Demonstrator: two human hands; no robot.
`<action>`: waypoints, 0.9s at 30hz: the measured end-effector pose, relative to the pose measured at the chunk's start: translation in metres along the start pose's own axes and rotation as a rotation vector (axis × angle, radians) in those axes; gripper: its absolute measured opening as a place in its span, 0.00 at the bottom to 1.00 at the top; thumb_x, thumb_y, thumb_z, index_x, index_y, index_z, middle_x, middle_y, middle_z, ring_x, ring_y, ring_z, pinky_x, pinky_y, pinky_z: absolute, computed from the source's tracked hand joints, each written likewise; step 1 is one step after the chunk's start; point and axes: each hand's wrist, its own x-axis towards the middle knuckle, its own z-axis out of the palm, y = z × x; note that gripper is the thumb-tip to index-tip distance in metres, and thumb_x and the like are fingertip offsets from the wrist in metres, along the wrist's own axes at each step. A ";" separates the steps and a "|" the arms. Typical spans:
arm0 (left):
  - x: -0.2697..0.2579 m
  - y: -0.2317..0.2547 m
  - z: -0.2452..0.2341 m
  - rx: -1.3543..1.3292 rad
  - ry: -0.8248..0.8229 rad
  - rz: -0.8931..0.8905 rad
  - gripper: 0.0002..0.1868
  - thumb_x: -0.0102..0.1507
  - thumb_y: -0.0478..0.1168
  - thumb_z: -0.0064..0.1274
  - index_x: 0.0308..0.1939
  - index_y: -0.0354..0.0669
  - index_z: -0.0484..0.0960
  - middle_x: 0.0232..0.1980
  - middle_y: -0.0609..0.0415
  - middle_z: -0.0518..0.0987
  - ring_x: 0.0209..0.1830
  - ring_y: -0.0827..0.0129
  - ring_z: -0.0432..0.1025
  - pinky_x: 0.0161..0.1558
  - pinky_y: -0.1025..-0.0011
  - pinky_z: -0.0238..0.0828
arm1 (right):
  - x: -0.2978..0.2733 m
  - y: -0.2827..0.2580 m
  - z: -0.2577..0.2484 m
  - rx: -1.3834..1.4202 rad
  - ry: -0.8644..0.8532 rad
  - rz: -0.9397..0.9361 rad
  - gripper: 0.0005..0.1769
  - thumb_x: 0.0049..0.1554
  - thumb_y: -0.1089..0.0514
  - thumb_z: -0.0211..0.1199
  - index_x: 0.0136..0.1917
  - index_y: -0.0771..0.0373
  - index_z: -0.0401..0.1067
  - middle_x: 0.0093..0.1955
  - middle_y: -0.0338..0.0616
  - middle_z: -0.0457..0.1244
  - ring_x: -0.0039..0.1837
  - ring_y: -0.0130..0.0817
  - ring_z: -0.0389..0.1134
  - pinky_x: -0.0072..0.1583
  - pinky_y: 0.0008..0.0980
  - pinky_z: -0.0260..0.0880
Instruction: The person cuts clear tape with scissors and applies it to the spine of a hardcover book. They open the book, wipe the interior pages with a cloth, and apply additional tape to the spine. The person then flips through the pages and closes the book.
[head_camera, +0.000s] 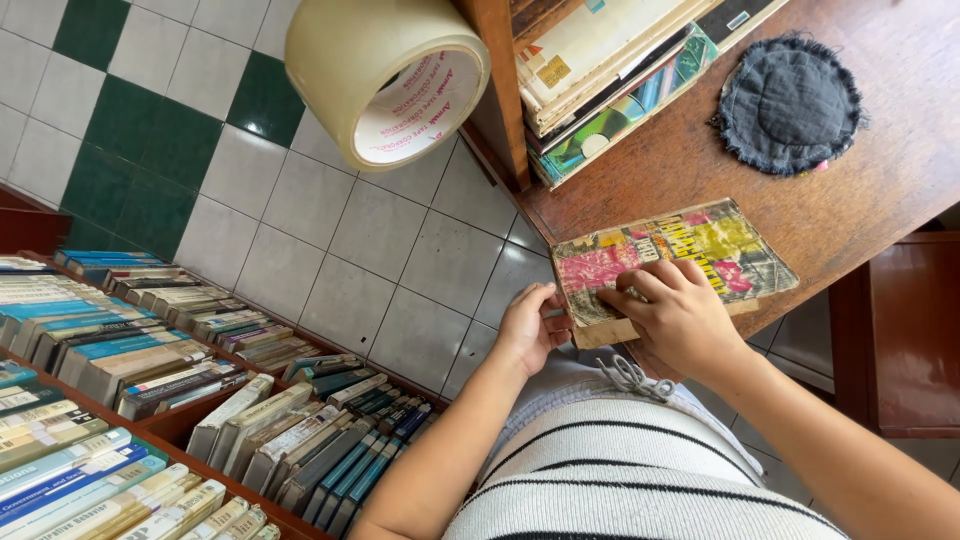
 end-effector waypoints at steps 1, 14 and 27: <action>0.000 0.000 0.000 0.032 0.008 0.001 0.14 0.66 0.48 0.55 0.27 0.52 0.71 0.33 0.56 0.79 0.23 0.62 0.77 0.22 0.70 0.76 | 0.002 0.001 -0.002 -0.002 -0.003 -0.014 0.13 0.64 0.52 0.50 0.53 0.48 0.76 0.51 0.36 0.62 0.55 0.38 0.63 0.57 0.42 0.59; -0.018 -0.002 0.014 0.219 0.024 0.066 0.09 0.70 0.49 0.48 0.38 0.55 0.74 0.37 0.57 0.73 0.17 0.67 0.72 0.16 0.77 0.66 | 0.000 0.003 -0.003 0.006 -0.013 -0.021 0.12 0.64 0.50 0.52 0.53 0.48 0.76 0.50 0.36 0.62 0.53 0.36 0.63 0.57 0.41 0.58; -0.040 0.012 0.035 0.034 -0.045 -0.036 0.08 0.72 0.51 0.45 0.37 0.61 0.69 0.34 0.64 0.62 0.18 0.76 0.62 0.17 0.84 0.50 | -0.002 0.001 -0.001 0.025 -0.006 0.020 0.12 0.65 0.49 0.53 0.55 0.47 0.76 0.50 0.35 0.62 0.53 0.36 0.64 0.57 0.41 0.58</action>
